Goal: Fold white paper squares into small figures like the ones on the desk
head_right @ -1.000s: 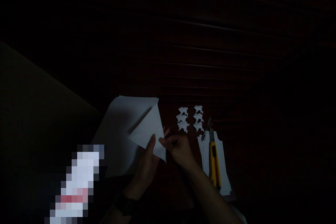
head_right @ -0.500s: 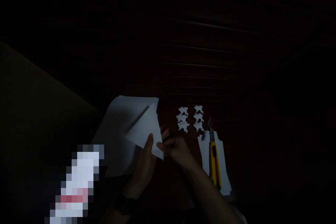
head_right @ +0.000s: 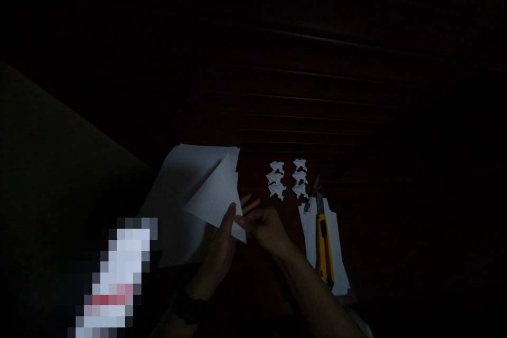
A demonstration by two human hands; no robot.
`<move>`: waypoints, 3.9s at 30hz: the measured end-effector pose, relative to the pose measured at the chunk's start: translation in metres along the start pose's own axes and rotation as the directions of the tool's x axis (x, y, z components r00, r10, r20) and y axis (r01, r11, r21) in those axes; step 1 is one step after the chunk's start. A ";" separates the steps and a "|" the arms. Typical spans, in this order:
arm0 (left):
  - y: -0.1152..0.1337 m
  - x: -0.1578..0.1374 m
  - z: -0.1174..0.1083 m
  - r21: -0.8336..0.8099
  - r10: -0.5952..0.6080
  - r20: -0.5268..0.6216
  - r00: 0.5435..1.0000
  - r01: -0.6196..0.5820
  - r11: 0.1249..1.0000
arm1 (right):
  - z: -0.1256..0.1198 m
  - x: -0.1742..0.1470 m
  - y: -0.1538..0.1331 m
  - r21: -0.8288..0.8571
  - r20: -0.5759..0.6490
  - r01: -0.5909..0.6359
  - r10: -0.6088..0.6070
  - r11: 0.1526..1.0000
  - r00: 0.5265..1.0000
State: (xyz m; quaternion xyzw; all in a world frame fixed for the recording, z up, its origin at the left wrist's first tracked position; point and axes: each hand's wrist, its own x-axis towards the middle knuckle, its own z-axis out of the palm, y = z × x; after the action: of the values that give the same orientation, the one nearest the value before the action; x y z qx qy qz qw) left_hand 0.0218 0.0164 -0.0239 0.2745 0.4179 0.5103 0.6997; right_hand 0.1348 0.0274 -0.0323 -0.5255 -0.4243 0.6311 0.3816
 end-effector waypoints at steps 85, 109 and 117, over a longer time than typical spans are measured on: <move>0.025 0.013 -0.014 -0.229 -0.032 -0.001 0.999 0.031 0.973 | 0.011 -0.022 -0.015 -0.530 0.271 0.361 -0.251 0.767 0.929; 0.017 0.014 -0.023 0.051 0.067 -0.163 0.984 -0.059 0.997 | -0.009 -0.007 -0.016 -0.343 -0.085 0.221 -0.265 0.913 0.961; 0.016 0.005 -0.027 0.415 -0.173 0.080 0.982 0.125 0.901 | -0.026 0.000 -0.013 -0.075 -0.074 0.121 -0.126 0.990 0.989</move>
State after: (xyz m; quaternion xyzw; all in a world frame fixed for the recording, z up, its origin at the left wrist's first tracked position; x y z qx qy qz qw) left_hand -0.0091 0.0252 -0.0263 0.4104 0.4939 0.3402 0.6870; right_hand 0.1614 0.0353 -0.0225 -0.5358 -0.4627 0.5696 0.4176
